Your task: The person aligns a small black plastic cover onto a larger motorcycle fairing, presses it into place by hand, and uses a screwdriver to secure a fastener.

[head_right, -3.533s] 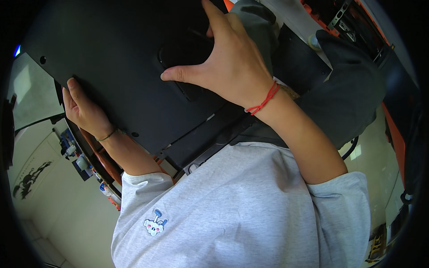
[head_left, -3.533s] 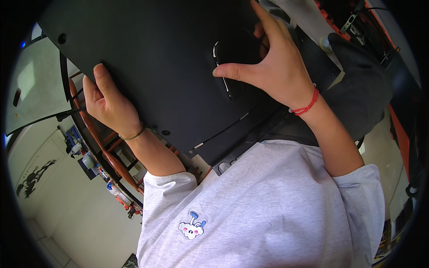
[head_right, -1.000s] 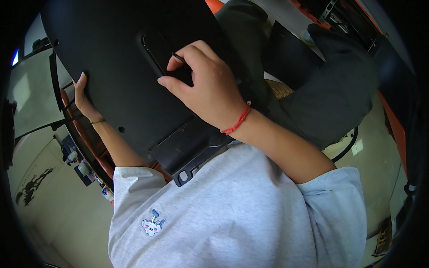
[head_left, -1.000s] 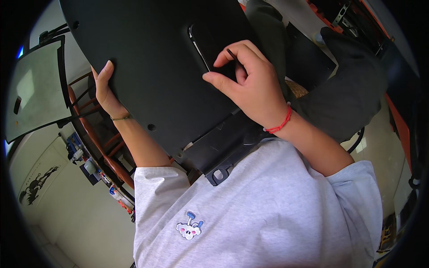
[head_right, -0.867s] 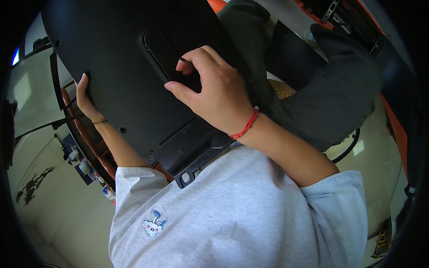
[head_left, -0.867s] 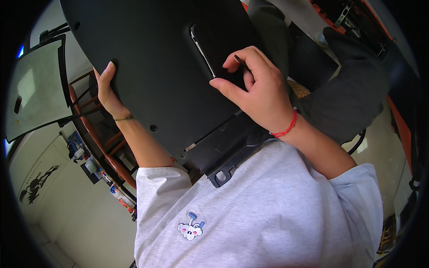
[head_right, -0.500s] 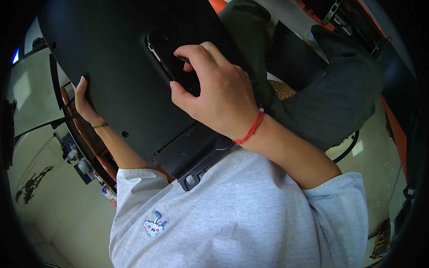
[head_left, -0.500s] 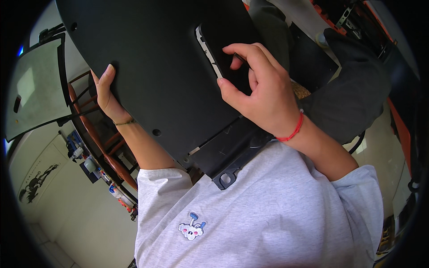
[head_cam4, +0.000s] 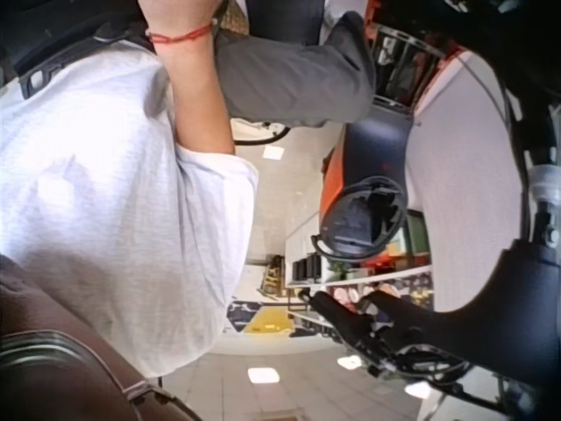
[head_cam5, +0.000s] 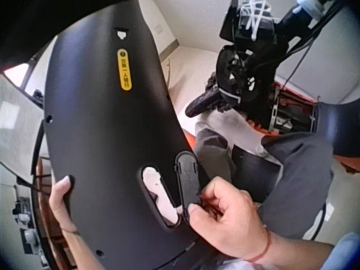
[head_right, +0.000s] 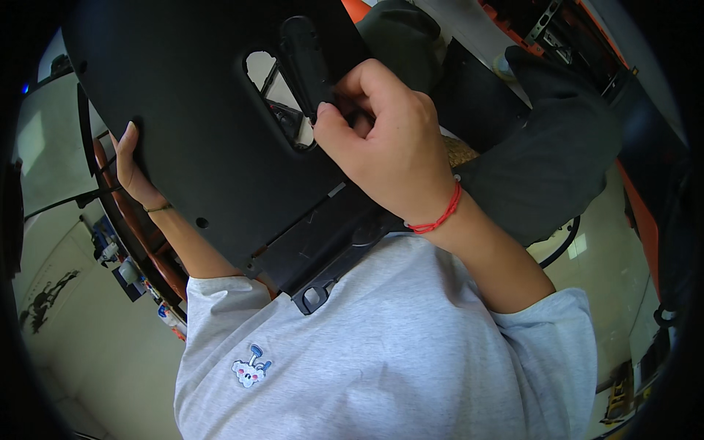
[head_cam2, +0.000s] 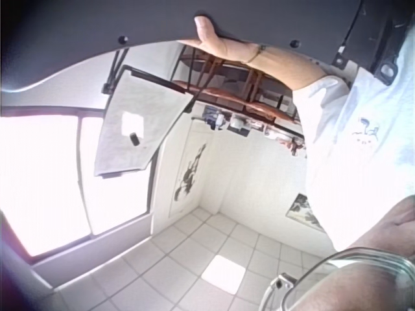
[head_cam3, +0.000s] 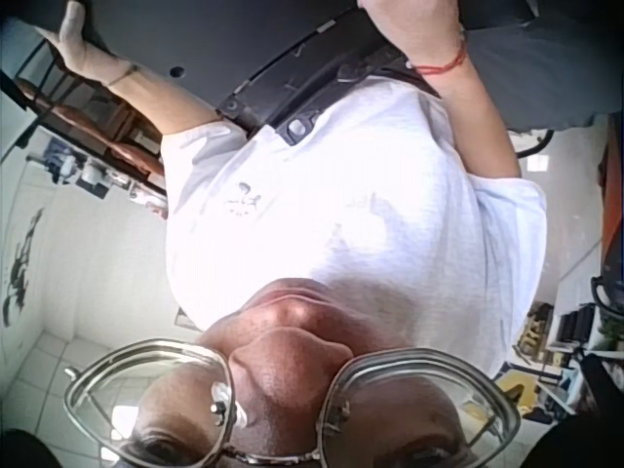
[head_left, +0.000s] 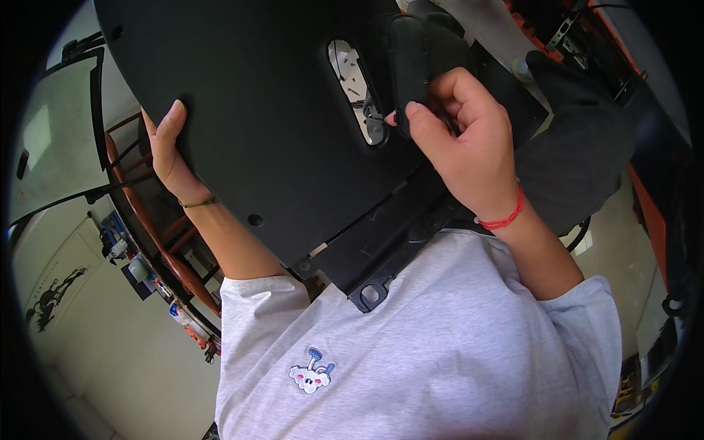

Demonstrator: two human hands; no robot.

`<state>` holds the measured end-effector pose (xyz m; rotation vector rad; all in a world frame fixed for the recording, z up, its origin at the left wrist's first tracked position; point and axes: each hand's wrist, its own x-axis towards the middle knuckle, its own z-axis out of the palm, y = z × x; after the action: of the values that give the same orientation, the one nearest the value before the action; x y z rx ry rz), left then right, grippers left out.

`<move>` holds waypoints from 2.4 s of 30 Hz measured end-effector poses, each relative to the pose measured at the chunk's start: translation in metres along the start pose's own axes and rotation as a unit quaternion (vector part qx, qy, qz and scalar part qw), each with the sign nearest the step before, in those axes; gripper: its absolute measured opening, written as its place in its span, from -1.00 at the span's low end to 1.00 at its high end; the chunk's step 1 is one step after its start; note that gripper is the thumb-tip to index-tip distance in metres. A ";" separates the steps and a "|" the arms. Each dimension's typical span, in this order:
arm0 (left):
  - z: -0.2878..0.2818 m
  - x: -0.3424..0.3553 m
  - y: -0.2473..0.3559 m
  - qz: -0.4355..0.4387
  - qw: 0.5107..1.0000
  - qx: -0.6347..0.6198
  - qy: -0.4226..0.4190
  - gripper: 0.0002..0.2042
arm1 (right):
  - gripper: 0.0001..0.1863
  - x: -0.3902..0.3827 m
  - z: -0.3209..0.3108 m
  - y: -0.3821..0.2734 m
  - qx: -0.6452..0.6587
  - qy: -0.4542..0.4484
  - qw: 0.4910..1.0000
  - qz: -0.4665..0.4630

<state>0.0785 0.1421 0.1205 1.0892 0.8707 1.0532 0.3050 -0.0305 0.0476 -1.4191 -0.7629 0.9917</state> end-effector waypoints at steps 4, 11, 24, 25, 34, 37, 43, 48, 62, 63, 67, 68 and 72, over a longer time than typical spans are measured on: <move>0.001 -0.001 -0.001 -0.002 1.000 0.004 0.019 -0.57 | -0.88 -0.003 -0.005 -0.006 0.171 -0.055 0.980 0.087; 0.001 -0.004 0.000 -0.005 1.000 0.002 0.024 -0.57 | -0.83 -0.005 0.000 0.004 0.203 -0.060 0.970 0.119; 0.001 -0.003 -0.001 0.007 0.999 0.024 0.026 -0.59 | -0.56 -0.003 0.020 0.010 -0.171 0.026 0.969 -0.178; 0.002 -0.004 0.000 0.009 0.999 0.028 0.028 -0.59 | -0.51 -0.003 0.020 0.011 -0.193 0.026 0.962 -0.190; 0.002 -0.005 -0.001 0.014 0.999 0.030 0.032 -0.57 | -0.48 -0.002 0.025 0.009 -0.259 0.042 0.936 -0.233; -0.001 -0.004 -0.001 0.013 0.999 0.029 0.028 -0.57 | -0.49 -0.003 0.025 0.008 -0.273 0.047 0.930 -0.240; -0.008 -0.002 -0.005 0.018 0.999 0.027 0.026 -0.68 | -0.49 -0.002 0.028 0.019 -0.308 0.067 0.904 -0.287; -0.013 -0.002 -0.001 0.013 0.998 0.043 0.040 -0.67 | -0.48 -0.004 0.029 0.015 -0.337 0.055 0.889 -0.305; 0.001 -0.004 -0.005 0.012 0.999 0.012 0.029 -0.56 | -0.56 -0.018 0.026 0.017 0.105 -0.027 0.993 -0.052; 0.000 -0.004 -0.005 0.007 1.000 0.009 0.020 -0.55 | -0.57 -0.019 0.027 0.014 0.204 -0.038 0.978 0.017; 0.006 -0.007 -0.007 0.000 0.999 0.040 0.029 -0.69 | -0.63 -0.020 0.019 0.004 0.315 -0.014 0.933 0.174; 0.006 -0.008 -0.008 0.006 0.998 0.049 0.048 -0.70 | -0.65 -0.022 0.020 0.004 0.324 -0.008 0.924 0.201; -0.005 -0.008 -0.009 0.020 0.994 0.064 0.092 -0.50 | -0.69 -0.030 0.021 0.001 0.307 0.009 0.922 0.236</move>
<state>0.0734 0.1351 0.1104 1.1330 1.0787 1.1568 0.2729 -0.0487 0.0515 -1.0593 -0.0518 1.4319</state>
